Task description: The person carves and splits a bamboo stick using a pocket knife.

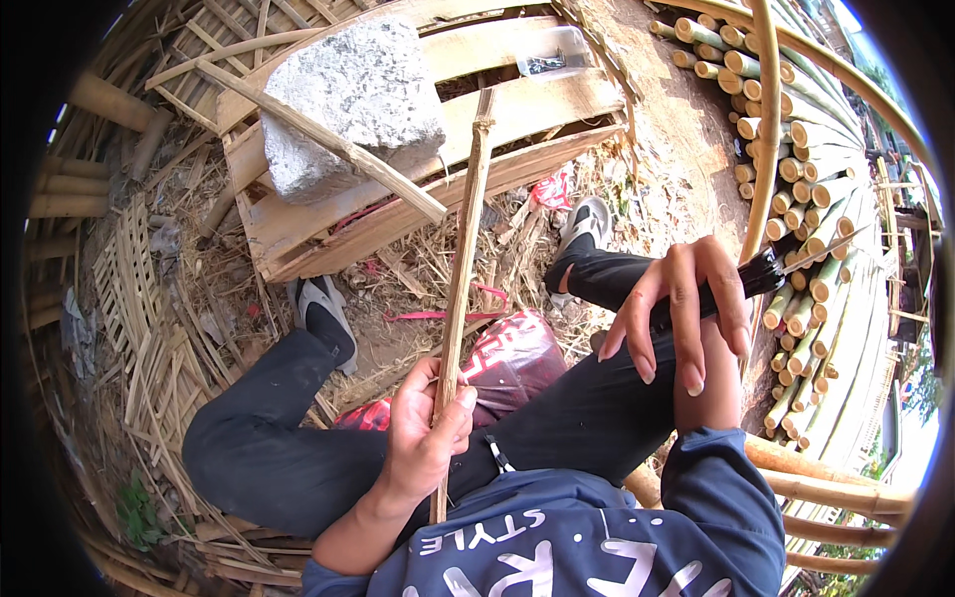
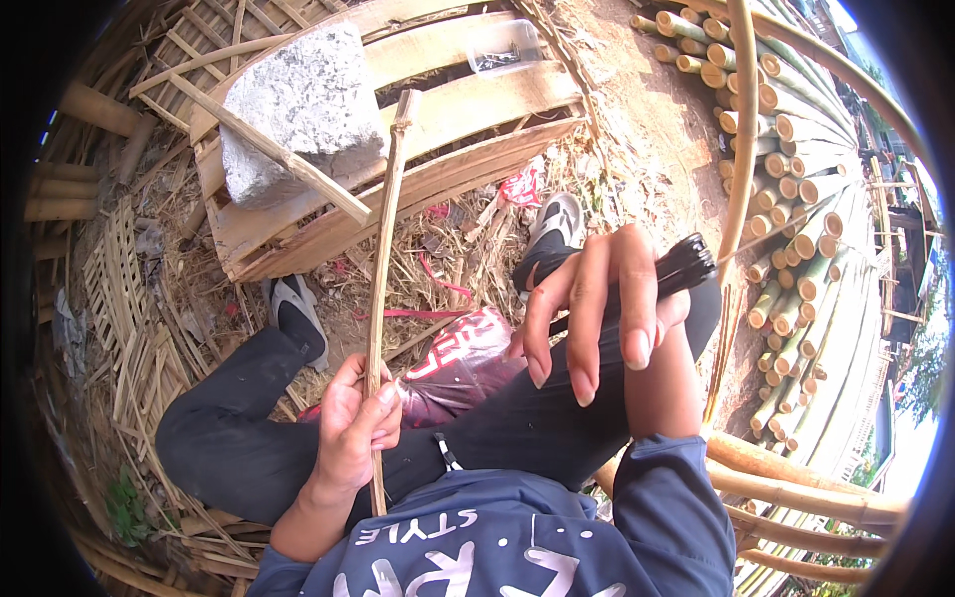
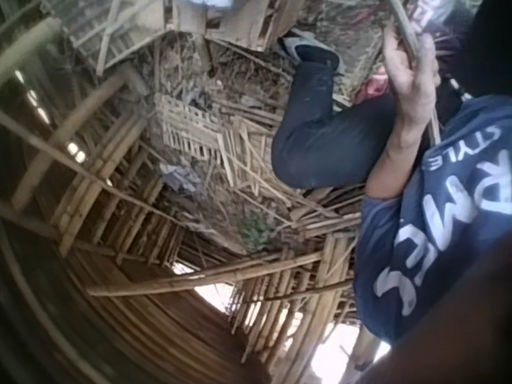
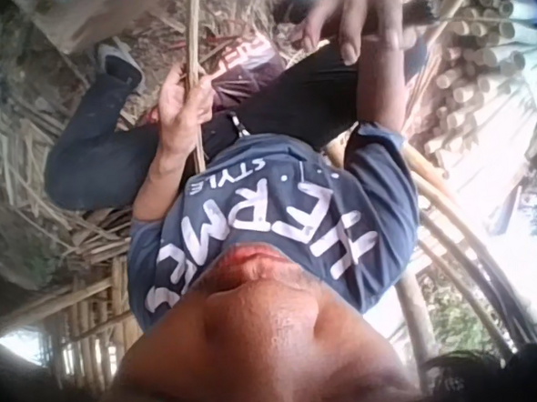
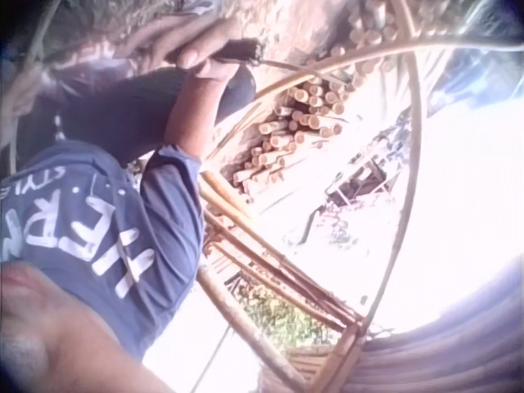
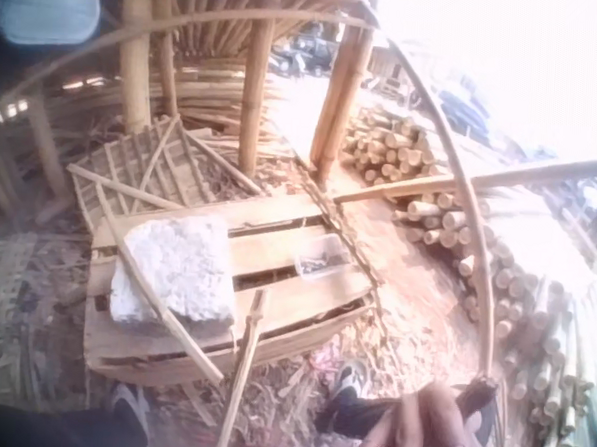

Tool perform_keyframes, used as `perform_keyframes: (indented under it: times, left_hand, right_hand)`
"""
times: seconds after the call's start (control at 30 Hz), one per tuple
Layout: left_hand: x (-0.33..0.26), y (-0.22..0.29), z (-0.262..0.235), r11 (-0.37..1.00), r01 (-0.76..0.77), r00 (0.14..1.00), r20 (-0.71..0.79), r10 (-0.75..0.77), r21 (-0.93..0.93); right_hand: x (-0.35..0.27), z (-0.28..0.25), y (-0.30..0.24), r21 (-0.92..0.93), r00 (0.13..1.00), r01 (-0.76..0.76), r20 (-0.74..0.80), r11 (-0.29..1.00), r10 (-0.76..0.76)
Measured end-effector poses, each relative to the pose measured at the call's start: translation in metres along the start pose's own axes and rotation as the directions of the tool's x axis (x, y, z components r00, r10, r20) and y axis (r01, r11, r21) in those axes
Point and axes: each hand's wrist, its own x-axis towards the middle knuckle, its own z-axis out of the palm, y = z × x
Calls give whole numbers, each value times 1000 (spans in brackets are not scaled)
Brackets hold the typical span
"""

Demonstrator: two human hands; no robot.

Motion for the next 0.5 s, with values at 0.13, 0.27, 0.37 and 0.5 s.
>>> perform_keyframes:
  times: [0.13,0.27,0.37,0.5]
  left_hand:
    - [6,-3,1,1000,7,1000,9,-7,-6]
    - [7,-3,6,1000,26,1000,-3,-26,14]
    - [7,-4,6,999,28,999,-17,-27,24]
    - [7,-4,5,999,33,999,-16,-33,31]
  right_hand:
    - [8,13,-2,43,1000,-8,23,999,8]
    - [9,22,-7,6,999,-35,12,999,35]
    - [8,22,-6,15,999,-23,25,1000,23]
    - [8,19,-14,70,981,-154,126,986,145]
